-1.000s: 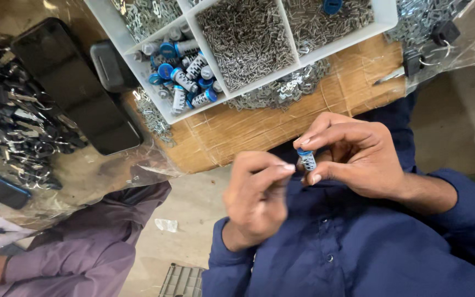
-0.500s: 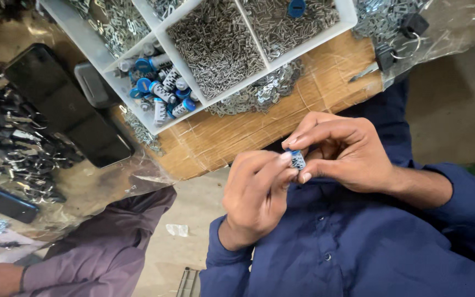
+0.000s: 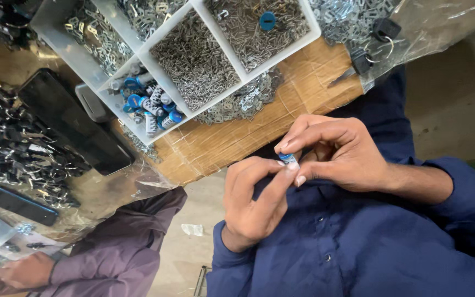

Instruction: The person assembles small cylindrical key components by inserting metal pins into a blue-topped housing and placing the finished units into a compartmentalized tray. The hands repeatedly pick pins from a nearby pile, insert them into the housing, and deposit the completed assemblies into the tray.

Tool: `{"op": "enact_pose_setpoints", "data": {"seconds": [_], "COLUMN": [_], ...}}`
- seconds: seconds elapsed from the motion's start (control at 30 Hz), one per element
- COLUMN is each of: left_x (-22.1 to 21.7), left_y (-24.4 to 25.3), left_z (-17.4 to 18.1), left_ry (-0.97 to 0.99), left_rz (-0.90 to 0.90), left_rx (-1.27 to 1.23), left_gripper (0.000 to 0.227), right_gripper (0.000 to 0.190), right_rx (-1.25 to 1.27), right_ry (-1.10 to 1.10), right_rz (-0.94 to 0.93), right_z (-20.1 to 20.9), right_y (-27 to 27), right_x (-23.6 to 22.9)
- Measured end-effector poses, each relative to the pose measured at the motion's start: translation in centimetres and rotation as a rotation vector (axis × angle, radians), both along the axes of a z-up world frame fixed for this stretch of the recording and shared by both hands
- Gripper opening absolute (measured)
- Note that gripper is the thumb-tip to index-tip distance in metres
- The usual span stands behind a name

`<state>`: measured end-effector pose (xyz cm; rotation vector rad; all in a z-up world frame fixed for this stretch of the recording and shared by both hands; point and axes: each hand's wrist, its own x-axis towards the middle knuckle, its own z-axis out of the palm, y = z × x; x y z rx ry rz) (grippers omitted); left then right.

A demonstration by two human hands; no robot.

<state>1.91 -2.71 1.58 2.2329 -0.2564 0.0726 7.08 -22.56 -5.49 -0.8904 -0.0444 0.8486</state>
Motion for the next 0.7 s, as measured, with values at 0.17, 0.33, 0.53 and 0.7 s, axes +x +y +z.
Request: {"op": "enact_pose_setpoints", "data": {"seconds": [0.17,0.33,0.53,0.7], "left_x": [-2.1,-0.5,4.0,3.9], "left_y": [-0.5,-2.8,-9.4,-10.2], "left_z": [-1.4,-2.1,-10.8,-16.5], "left_ry": [0.006,0.404,0.131,-0.039], "left_rz": [0.206,-0.012,-0.196,-0.222], "left_rx": [-0.095,-0.063,0.212,0.606], "left_gripper": [0.033,0.027,0.036,0.027], "right_gripper": [0.030,0.029,0.032,0.036], "right_rx": [0.022,0.091,-0.033,-0.138], "right_ry": [0.016,0.116,0.129,0.101], "right_rz": [-0.012,0.029,-0.146,-0.282], "right_z": [-0.2,0.4,0.8,0.3], "right_y": [-1.2,-5.6,-10.3,-10.8], "right_x": [-0.1,-1.6,-4.3,-3.9]}}
